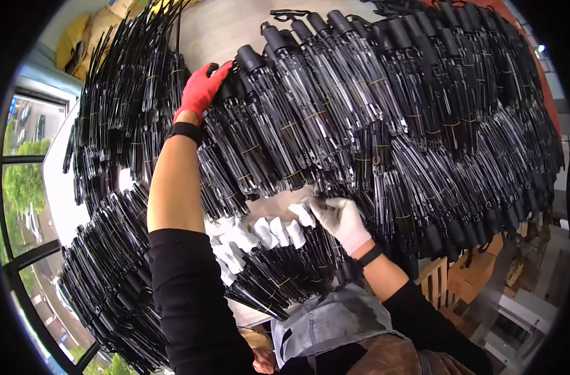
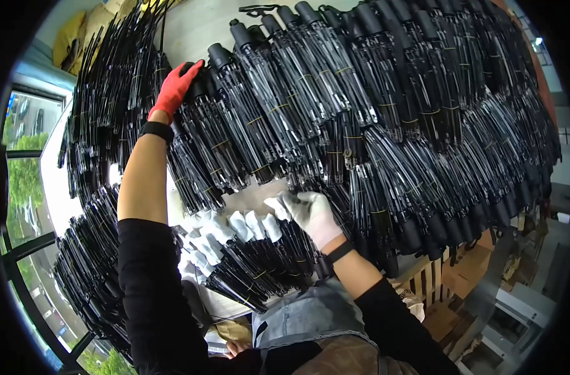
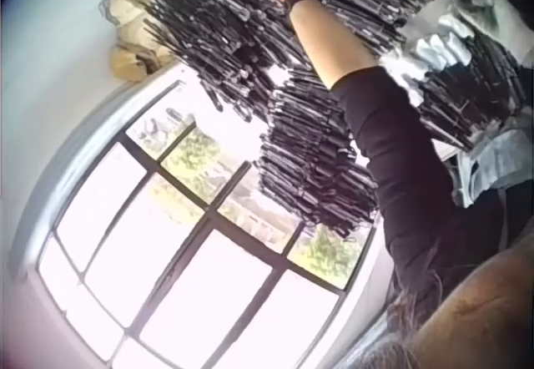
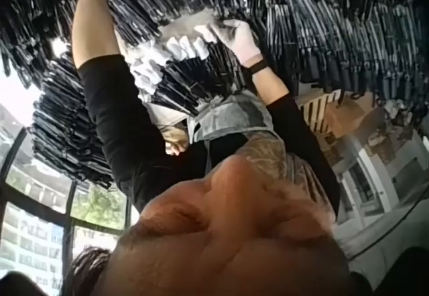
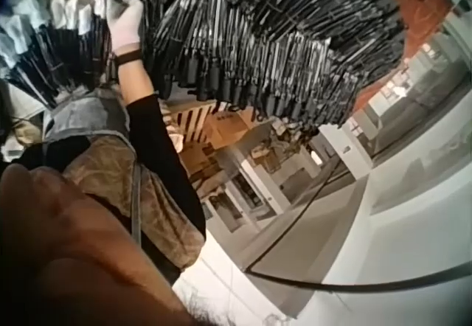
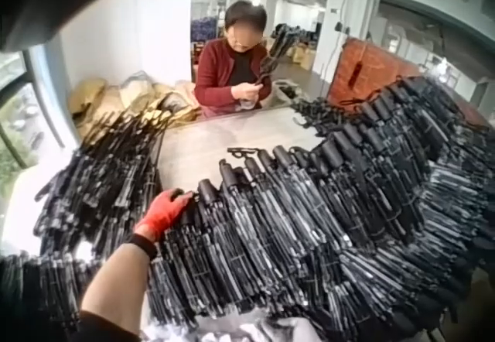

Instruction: The person gathers bundles of umbrellas from a table by hand, carries them to a cardboard box on a wooden pallet, and places them inside. They then fold the flaps of the box closed, seal the seams using a tape dispenser, and move the sealed box aside to pick up another empty box.

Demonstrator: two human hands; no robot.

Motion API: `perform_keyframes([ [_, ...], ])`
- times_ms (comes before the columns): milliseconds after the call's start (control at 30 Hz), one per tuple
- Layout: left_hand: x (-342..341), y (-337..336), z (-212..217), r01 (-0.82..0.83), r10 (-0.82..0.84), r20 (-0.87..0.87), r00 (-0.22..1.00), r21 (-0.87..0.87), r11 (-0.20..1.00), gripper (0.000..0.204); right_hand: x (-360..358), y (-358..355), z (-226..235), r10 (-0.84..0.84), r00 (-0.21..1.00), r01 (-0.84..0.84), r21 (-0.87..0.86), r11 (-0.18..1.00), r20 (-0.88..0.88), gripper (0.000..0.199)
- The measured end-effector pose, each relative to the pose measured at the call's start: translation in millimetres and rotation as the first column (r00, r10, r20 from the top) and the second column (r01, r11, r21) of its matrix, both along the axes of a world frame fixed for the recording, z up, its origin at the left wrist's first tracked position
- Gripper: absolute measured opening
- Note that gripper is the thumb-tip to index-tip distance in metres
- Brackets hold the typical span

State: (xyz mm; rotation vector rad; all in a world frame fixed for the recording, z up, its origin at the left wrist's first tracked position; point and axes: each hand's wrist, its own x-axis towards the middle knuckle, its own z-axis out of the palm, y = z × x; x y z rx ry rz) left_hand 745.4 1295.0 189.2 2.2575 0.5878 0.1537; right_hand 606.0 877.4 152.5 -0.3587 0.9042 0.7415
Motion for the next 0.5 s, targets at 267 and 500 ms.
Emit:
perform_keyframes([
  [267, 0.2, -21.4, -6.4, -0.001, -0.007, 0.107, 0.994, 0.075, 0.997, 0.073, 40.2, -10.4, 17.2, -0.017, 0.998, 0.022, -0.077, 0.997, 0.066, 0.015],
  [500, -4.6, -12.8, -10.9, -0.009, -0.026, 0.158, 0.987, 0.219, 0.976, 0.072, 49.4, 0.9, 16.7, 0.061, 0.996, -0.061, -0.005, 0.998, 0.072, 0.017],
])
